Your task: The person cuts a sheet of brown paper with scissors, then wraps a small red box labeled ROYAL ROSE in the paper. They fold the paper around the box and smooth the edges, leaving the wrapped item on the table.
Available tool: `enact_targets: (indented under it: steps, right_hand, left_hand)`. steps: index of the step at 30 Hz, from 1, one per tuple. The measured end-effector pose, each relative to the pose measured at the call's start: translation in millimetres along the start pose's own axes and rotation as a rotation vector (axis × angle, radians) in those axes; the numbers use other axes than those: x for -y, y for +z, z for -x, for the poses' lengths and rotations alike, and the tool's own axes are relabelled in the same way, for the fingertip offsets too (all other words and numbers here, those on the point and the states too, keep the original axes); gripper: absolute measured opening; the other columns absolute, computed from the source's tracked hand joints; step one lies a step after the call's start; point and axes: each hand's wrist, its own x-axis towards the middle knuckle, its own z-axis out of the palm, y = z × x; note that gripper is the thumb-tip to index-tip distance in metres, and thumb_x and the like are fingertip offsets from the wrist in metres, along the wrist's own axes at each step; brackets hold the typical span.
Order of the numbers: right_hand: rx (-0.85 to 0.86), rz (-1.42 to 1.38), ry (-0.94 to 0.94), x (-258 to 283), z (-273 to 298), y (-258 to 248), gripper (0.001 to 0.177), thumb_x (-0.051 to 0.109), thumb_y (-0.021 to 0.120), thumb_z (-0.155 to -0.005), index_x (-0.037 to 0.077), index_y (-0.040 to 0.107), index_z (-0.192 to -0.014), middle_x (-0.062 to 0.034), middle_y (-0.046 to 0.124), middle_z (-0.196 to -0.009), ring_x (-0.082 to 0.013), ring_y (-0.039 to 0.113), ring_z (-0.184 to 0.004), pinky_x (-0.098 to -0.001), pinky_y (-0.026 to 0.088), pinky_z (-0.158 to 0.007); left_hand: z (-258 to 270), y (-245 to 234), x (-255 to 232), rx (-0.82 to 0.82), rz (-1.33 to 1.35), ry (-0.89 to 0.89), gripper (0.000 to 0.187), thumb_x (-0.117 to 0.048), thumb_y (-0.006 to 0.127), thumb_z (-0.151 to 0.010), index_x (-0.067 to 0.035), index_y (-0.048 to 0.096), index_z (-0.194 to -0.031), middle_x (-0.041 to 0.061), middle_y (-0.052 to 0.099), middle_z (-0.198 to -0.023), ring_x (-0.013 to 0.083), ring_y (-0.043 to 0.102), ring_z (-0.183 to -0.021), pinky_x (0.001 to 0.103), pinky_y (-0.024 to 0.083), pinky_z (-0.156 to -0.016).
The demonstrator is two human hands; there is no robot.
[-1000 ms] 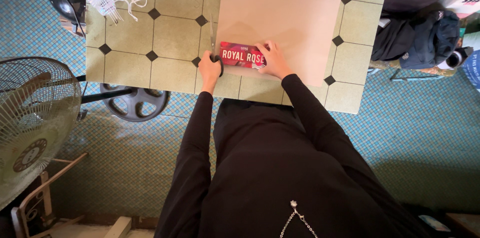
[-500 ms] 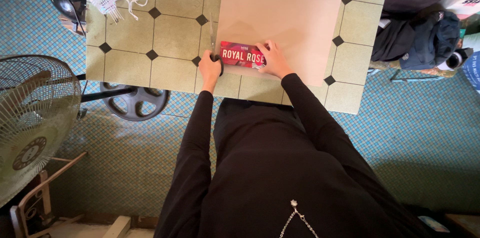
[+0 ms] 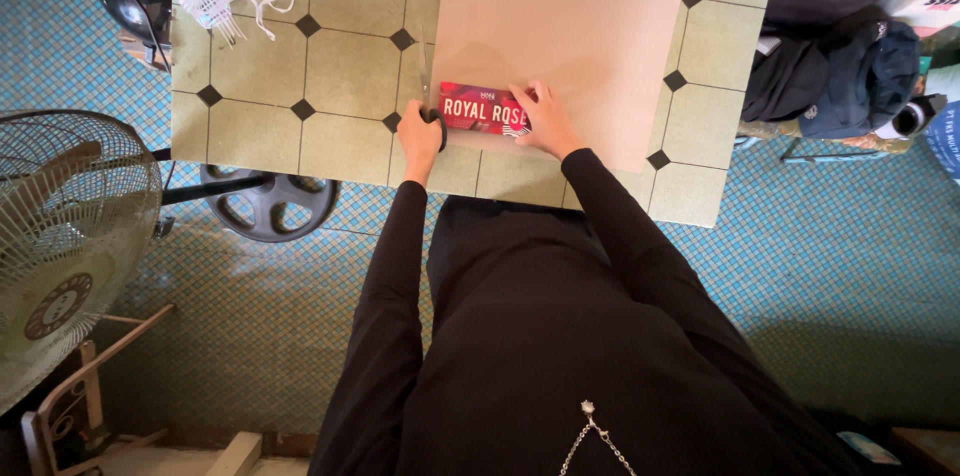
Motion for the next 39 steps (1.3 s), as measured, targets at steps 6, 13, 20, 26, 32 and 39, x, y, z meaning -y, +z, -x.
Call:
enact_targets:
  steps: [6, 13, 20, 26, 32, 39]
  right_hand:
    - [-0.116, -0.223, 0.023, 10.0, 25.4, -2.5, 0.102, 0.010, 0.085, -0.068, 0.005, 0.037, -0.158, -0.0219, 0.043, -0.150, -0.0416, 0.045, -0.137, -0.0477, 0.042, -0.112]
    - [-0.303, -0.590, 0.207, -18.7, 108.8, 35.8, 0.074, 0.006, 0.076, -0.087, 0.002, 0.044, -0.153, -0.0165, 0.052, -0.149, -0.0338, 0.050, -0.141, -0.0426, 0.043, -0.116]
    - [-0.252, -1.804, 0.906, -67.0, 163.6, 62.2, 0.053, 0.009, 0.068, -0.092, -0.005, 0.050, -0.140, -0.0189, 0.061, -0.137, -0.0287, 0.061, -0.127, -0.0393, 0.050, -0.109]
    - [-0.517, -1.850, 0.860, -83.7, 176.4, 46.2, 0.035, 0.006, 0.073, -0.094, 0.003, 0.054, -0.123, -0.0098, 0.059, -0.108, -0.0260, 0.060, -0.103, -0.0395, 0.053, -0.085]
    - [-0.876, -0.290, 0.785, -98.9, 180.0, 26.3, 0.065, 0.023, 0.086, -0.083, 0.004, 0.055, -0.136, -0.0180, 0.052, -0.128, -0.0345, 0.047, -0.123, -0.0479, 0.041, -0.107]
    - [-0.706, -0.131, 0.924, -94.0, 182.7, 27.9, 0.089, 0.041, 0.095, -0.071, 0.005, 0.049, -0.137, -0.0192, 0.041, -0.137, -0.0399, 0.036, -0.129, -0.0558, 0.033, -0.106]
  left_hand:
    - [7.3, -2.7, -0.8, -0.051, 0.095, 0.117, 0.018, -0.008, 0.071, -0.082, -0.001, 0.062, -0.096, 0.021, 0.068, -0.090, 0.0410, 0.065, -0.087, 0.045, 0.052, -0.077]
    - [30.9, -34.0, -47.4, -0.159, 0.227, 0.173, 0.021, -0.011, 0.076, -0.083, -0.001, 0.064, -0.097, 0.015, 0.057, -0.096, 0.0328, 0.059, -0.086, 0.041, 0.049, -0.077]
    - [74.0, -52.4, -89.5, 0.098, 0.291, 0.110, 0.018, -0.019, 0.076, -0.089, -0.005, 0.068, -0.097, 0.007, 0.058, -0.078, 0.0211, 0.055, -0.069, 0.036, 0.045, -0.064]
    - [120.9, -47.1, -99.9, 0.347, 0.216, 0.090, 0.023, -0.023, 0.074, -0.088, -0.011, 0.072, -0.107, 0.008, 0.062, -0.061, 0.0181, 0.061, -0.054, 0.035, 0.048, -0.055]
    - [157.5, -31.0, -93.6, 0.440, 0.245, 0.135, 0.022, -0.017, 0.071, -0.085, -0.009, 0.070, -0.105, 0.010, 0.063, -0.062, 0.0215, 0.064, -0.054, 0.034, 0.052, -0.059]
    - [169.8, -19.9, -72.9, 0.454, 0.230, 0.135, 0.023, -0.014, 0.074, -0.082, -0.007, 0.068, -0.102, 0.011, 0.063, -0.063, 0.0230, 0.064, -0.056, 0.036, 0.052, -0.059]
